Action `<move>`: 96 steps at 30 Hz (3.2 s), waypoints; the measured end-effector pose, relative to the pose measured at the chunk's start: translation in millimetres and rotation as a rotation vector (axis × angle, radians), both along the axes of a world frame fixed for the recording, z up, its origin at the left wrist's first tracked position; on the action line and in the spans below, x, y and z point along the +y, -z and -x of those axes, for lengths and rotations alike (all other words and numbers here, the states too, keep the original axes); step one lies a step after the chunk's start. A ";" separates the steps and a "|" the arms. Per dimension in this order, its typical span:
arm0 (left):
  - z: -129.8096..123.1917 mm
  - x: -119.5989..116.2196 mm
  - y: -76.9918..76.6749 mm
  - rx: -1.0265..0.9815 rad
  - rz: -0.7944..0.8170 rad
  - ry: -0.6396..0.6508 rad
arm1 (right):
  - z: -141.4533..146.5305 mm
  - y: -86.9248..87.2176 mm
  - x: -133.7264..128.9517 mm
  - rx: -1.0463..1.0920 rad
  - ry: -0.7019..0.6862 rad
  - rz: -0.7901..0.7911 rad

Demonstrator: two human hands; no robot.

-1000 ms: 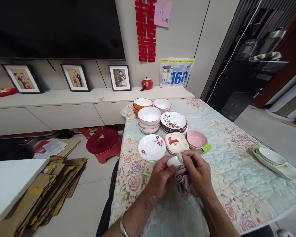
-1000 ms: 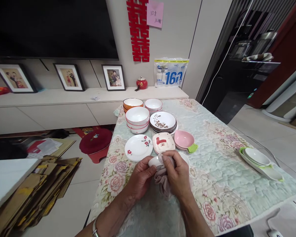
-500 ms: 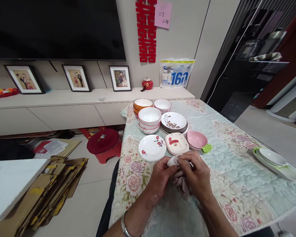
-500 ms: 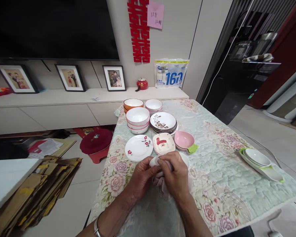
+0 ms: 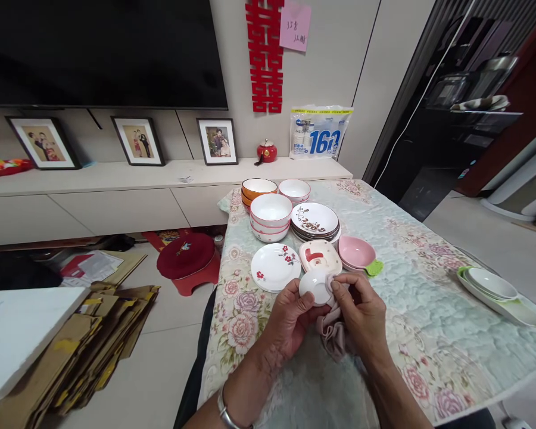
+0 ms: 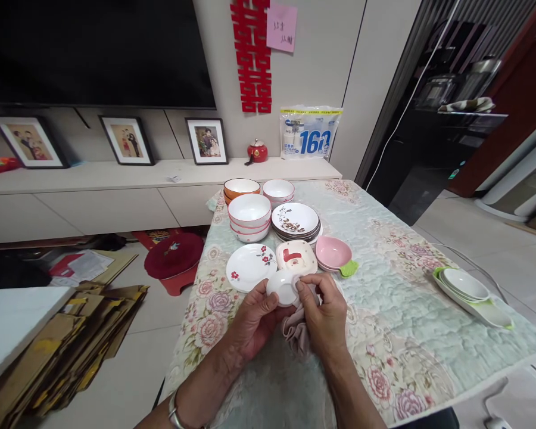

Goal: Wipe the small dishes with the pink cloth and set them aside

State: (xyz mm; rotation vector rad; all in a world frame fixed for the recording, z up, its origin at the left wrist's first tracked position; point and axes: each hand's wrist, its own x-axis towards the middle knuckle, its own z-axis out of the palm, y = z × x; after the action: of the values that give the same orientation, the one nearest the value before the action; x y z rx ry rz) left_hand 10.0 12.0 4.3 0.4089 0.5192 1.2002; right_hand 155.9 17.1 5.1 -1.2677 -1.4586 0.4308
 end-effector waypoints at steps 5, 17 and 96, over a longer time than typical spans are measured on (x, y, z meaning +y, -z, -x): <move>-1.9 -0.3 -0.2 -0.063 -0.015 -0.023 | 11.0 -5.5 -3.0 -0.249 -0.077 -0.195; -3.9 -1.3 3.2 -0.025 -0.012 -0.078 | 8.9 -3.3 -3.9 -0.391 -0.006 -0.195; -2.3 -2.1 1.9 -0.118 -0.118 -0.046 | 4.3 -4.9 -3.7 0.097 -0.138 0.084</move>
State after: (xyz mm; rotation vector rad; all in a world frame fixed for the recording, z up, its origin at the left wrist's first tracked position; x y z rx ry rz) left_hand 12.3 9.8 2.4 0.4255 0.3594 1.2944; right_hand 151.6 13.5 10.0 -1.1990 -1.4635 0.6430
